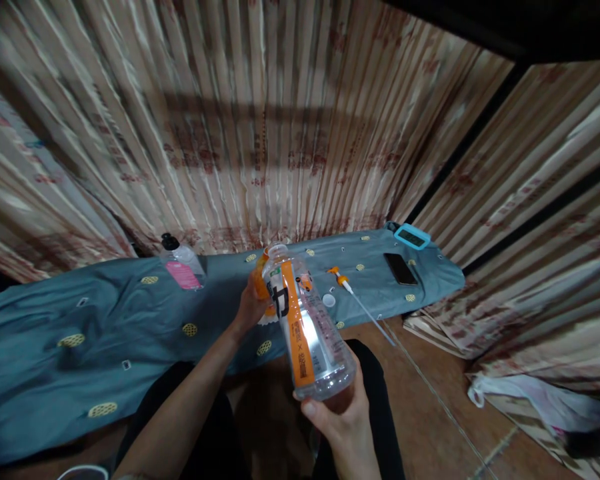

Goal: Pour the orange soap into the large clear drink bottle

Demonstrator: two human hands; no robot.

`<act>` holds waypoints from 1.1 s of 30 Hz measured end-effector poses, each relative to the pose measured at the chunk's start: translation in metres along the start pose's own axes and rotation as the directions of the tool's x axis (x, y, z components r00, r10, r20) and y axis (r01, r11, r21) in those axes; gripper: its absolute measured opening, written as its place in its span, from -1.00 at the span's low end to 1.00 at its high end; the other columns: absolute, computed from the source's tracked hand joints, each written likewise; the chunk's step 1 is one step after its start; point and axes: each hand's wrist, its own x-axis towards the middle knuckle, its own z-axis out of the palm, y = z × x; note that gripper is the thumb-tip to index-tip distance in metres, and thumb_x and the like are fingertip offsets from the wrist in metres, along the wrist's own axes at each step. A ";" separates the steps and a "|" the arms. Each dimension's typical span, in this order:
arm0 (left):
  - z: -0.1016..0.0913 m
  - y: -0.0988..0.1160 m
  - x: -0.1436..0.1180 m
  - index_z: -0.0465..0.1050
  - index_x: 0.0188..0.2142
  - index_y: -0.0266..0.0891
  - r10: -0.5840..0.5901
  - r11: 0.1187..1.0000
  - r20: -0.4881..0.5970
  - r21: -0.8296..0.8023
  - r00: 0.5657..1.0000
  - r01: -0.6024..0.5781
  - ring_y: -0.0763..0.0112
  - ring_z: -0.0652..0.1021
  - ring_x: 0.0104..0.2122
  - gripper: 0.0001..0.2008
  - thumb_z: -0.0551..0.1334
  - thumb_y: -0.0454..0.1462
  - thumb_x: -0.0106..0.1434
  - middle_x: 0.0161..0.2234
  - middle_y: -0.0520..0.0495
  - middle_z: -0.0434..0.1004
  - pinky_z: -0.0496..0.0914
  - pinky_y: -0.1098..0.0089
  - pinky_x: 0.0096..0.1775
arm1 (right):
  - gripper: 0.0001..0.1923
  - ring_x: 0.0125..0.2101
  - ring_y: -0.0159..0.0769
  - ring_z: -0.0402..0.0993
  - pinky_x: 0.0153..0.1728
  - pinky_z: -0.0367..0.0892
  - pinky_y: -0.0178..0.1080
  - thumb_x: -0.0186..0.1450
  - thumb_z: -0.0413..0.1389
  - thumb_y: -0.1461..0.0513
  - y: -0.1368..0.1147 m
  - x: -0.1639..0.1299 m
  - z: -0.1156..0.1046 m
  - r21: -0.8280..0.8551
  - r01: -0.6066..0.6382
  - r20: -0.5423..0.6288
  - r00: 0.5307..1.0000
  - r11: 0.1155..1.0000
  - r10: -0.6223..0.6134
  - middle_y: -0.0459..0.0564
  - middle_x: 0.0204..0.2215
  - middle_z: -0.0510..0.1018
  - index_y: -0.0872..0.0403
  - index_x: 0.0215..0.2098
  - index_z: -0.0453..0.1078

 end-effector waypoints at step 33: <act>-0.004 0.002 0.000 0.33 0.15 -0.14 0.003 1.000 0.008 -0.020 1.000 -0.003 0.17 0.66 -0.06 -0.32 0.47 -0.26 0.04 0.01 -0.10 0.65 0.55 0.17 0.04 | -0.07 -0.40 -0.20 0.69 -0.27 0.56 -0.19 -0.19 0.61 -0.01 0.000 0.001 -0.004 -0.048 0.007 0.005 1.000 0.999 -0.007 -0.01 -0.23 0.78 -0.01 0.07 0.37</act>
